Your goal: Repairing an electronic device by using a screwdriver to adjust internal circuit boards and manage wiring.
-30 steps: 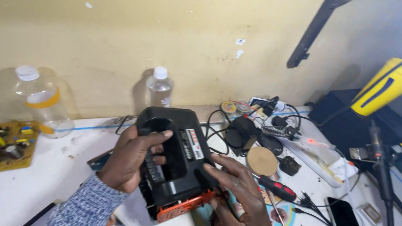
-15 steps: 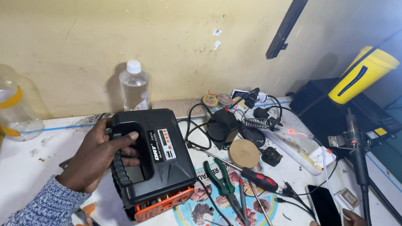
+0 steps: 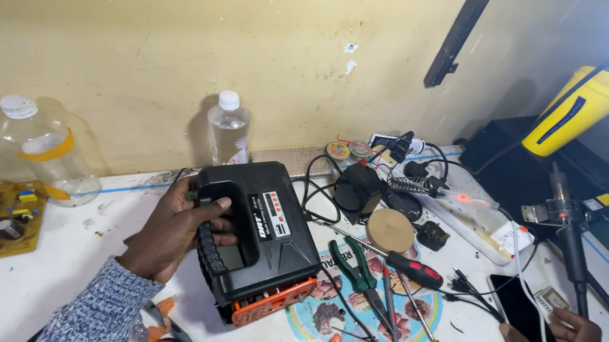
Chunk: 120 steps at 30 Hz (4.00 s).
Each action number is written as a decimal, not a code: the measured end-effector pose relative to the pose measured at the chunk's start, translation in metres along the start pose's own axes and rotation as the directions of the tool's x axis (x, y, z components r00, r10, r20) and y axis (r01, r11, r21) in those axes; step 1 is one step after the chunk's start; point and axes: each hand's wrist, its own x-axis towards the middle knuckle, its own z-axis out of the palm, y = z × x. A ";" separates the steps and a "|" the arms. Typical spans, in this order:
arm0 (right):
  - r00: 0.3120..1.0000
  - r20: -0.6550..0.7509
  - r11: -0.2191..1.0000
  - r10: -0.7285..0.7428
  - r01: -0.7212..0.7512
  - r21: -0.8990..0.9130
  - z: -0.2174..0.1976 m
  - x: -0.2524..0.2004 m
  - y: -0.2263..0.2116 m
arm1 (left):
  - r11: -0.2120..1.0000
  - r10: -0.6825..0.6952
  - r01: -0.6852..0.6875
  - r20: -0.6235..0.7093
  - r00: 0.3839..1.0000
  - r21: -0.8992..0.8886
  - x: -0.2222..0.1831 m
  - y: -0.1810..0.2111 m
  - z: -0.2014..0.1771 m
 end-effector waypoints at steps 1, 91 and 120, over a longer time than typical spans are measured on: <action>1.000 0.005 1.000 -0.004 0.004 0.003 0.002 0.003 0.001 | 1.000 0.003 -0.003 -0.006 1.000 0.002 -0.002 0.001 0.000; 0.499 0.583 0.750 -0.641 0.243 0.616 0.052 -0.169 -0.157 | 0.986 -0.001 0.014 0.083 0.997 -0.163 0.010 -0.003 -0.014; 0.544 0.571 0.738 -0.615 0.142 0.659 0.061 -0.174 -0.149 | 0.726 0.457 -0.417 0.070 0.887 0.547 0.007 -0.022 -0.030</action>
